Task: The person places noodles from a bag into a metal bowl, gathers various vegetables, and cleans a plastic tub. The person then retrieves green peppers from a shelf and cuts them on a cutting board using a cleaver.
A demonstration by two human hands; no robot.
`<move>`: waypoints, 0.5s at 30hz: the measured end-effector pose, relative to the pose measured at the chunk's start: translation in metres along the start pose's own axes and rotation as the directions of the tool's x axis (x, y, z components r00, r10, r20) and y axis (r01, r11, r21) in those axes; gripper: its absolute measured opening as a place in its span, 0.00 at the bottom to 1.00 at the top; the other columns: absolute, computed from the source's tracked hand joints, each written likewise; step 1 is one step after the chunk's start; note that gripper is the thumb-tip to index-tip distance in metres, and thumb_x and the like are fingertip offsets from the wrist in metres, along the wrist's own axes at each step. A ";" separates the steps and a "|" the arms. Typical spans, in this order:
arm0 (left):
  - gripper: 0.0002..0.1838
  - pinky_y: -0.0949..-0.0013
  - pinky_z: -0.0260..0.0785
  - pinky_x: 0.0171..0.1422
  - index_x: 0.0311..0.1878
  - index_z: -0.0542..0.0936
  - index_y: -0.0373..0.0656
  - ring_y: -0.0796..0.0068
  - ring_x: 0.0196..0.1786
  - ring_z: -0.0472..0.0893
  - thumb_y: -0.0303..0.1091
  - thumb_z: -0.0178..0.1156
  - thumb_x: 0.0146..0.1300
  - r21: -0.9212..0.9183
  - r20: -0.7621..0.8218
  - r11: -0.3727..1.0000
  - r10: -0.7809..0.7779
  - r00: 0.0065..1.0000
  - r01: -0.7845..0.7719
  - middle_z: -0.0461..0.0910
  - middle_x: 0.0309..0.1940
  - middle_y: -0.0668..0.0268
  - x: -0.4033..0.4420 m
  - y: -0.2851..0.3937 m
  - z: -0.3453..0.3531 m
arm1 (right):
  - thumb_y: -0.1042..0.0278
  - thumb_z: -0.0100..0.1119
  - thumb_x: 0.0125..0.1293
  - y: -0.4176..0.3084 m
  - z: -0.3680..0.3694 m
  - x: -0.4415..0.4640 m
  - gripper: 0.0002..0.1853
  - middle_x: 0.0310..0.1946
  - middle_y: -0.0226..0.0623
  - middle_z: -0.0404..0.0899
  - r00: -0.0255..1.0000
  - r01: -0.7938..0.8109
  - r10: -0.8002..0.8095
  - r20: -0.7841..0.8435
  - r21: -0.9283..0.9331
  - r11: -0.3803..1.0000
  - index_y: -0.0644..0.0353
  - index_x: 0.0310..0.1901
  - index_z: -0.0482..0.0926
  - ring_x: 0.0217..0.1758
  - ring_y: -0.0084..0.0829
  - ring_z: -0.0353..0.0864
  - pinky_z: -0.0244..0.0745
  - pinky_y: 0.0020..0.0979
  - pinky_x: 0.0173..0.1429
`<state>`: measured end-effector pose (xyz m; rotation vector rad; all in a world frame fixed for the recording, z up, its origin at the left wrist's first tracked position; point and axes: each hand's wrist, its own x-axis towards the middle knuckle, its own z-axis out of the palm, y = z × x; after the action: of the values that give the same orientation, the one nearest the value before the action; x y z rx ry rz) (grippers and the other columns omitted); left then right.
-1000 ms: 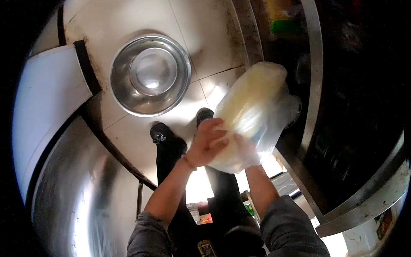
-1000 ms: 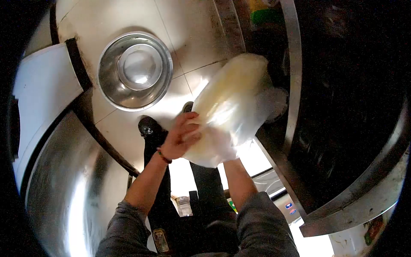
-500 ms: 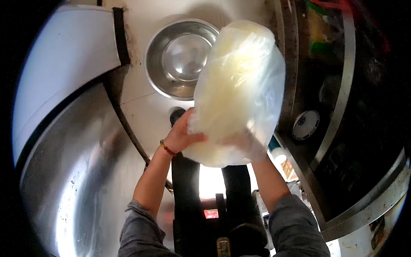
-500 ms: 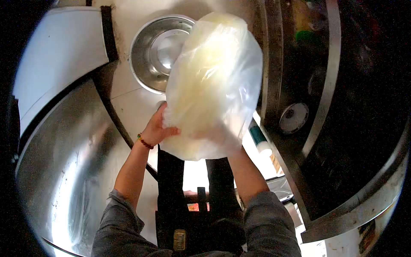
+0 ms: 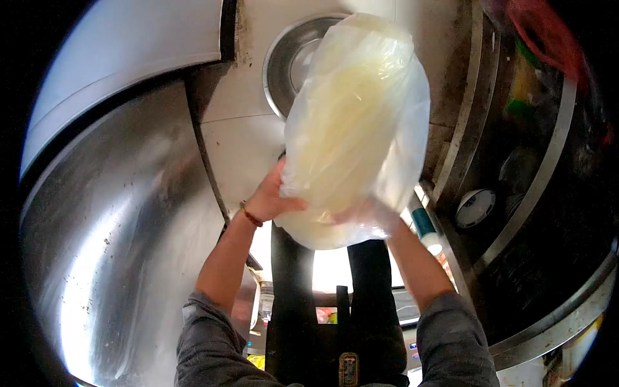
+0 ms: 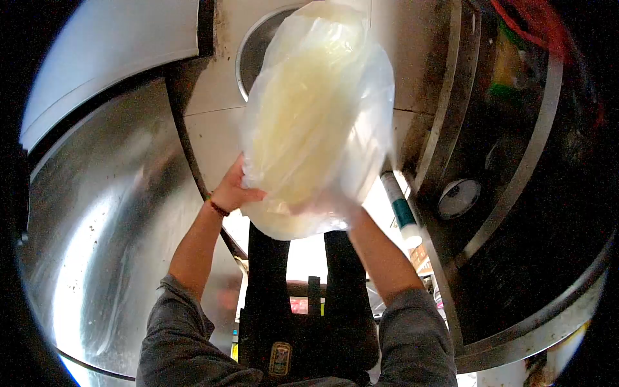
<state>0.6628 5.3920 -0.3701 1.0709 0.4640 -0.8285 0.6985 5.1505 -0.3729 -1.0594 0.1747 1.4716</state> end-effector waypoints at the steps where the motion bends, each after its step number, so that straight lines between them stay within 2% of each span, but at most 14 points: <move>1: 0.47 0.65 0.56 0.69 0.68 0.56 0.44 0.74 0.64 0.64 0.23 0.71 0.45 0.016 -0.031 0.998 0.054 0.998 -0.054 0.66 0.61 0.68 0.000 -0.003 0.005 | 0.66 0.58 0.64 0.002 0.013 0.005 0.23 0.52 0.43 0.75 1.000 -0.001 0.002 -0.009 0.011 1.000 0.64 0.58 0.68 0.56 0.35 0.74 0.70 0.38 0.60; 2: 0.47 0.65 0.56 0.69 0.68 0.56 0.44 0.74 0.64 0.64 0.23 0.71 0.45 0.011 -0.030 0.999 0.053 0.998 -0.052 0.66 0.61 0.68 -0.002 -0.003 0.006 | 0.66 0.58 0.64 0.006 0.023 0.009 0.23 0.52 0.43 0.75 1.000 -0.004 0.004 -0.018 0.019 1.000 0.64 0.58 0.68 0.56 0.35 0.74 0.70 0.38 0.60; 4: 0.48 0.65 0.55 0.69 0.68 0.55 0.45 0.74 0.64 0.64 0.23 0.72 0.45 0.228 0.054 0.974 -0.019 0.998 0.007 0.66 0.60 0.68 -0.005 0.008 0.006 | 0.66 0.58 0.64 0.010 0.040 0.014 0.22 0.52 0.43 0.75 1.000 -0.005 0.007 -0.027 0.050 0.999 0.64 0.58 0.68 0.56 0.35 0.74 0.71 0.38 0.60; 6: 0.46 0.65 0.55 0.69 0.67 0.56 0.45 0.74 0.63 0.64 0.24 0.72 0.45 0.181 0.070 0.983 -0.040 0.997 0.027 0.66 0.59 0.68 -0.009 0.009 0.003 | 0.66 0.58 0.64 0.014 0.046 0.015 0.22 0.51 0.44 0.75 0.999 -0.014 0.016 -0.034 0.079 0.997 0.64 0.57 0.68 0.55 0.35 0.74 0.71 0.38 0.59; 8: 0.57 0.61 0.50 0.72 0.72 0.45 0.44 0.71 0.68 0.59 0.27 0.74 0.43 0.281 0.174 0.957 -0.127 0.977 0.074 0.60 0.66 0.64 -0.010 0.008 -0.010 | 0.66 0.59 0.64 0.015 0.039 0.014 0.22 0.51 0.44 0.75 0.999 -0.029 0.031 -0.023 0.090 0.996 0.64 0.57 0.69 0.55 0.35 0.74 0.71 0.38 0.59; 11: 0.57 0.62 0.50 0.72 0.72 0.45 0.44 0.70 0.68 0.59 0.26 0.74 0.43 0.365 0.173 0.930 -0.113 0.978 0.043 0.60 0.66 0.65 -0.009 0.013 -0.032 | 0.66 0.59 0.64 0.013 0.019 0.006 0.21 0.51 0.44 0.75 0.999 -0.051 0.051 0.009 0.101 0.994 0.64 0.57 0.69 0.54 0.36 0.75 0.72 0.39 0.58; 12: 0.57 0.62 0.50 0.72 0.72 0.45 0.44 0.70 0.68 0.59 0.26 0.74 0.43 0.361 0.163 0.931 -0.122 0.979 0.056 0.60 0.66 0.65 -0.010 0.016 -0.035 | 0.66 0.59 0.64 0.012 0.013 0.006 0.21 0.51 0.44 0.75 0.998 -0.059 0.057 0.026 0.093 0.994 0.63 0.57 0.69 0.54 0.36 0.75 0.72 0.39 0.58; 14: 0.47 0.65 0.55 0.69 0.68 0.55 0.45 0.74 0.63 0.64 0.23 0.70 0.45 0.217 0.099 0.976 -0.042 0.994 0.020 0.66 0.60 0.67 -0.010 0.024 -0.040 | 0.66 0.59 0.64 0.010 0.005 0.006 0.21 0.51 0.44 0.75 0.997 -0.068 0.064 0.049 0.090 0.994 0.63 0.56 0.69 0.54 0.36 0.75 0.72 0.39 0.58; 15: 0.48 0.65 0.55 0.69 0.68 0.55 0.45 0.74 0.64 0.64 0.24 0.70 0.44 0.218 0.095 0.973 -0.094 0.991 0.071 0.66 0.60 0.66 -0.009 0.034 -0.038 | 0.67 0.59 0.64 0.009 0.007 0.007 0.21 0.51 0.44 0.75 0.997 -0.070 0.066 0.049 0.089 0.994 0.63 0.56 0.69 0.54 0.36 0.75 0.72 0.39 0.58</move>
<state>0.6852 5.4375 -0.3602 1.2055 0.3374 -1.0211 0.6882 5.1576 -0.3776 -0.9538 0.2452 1.5337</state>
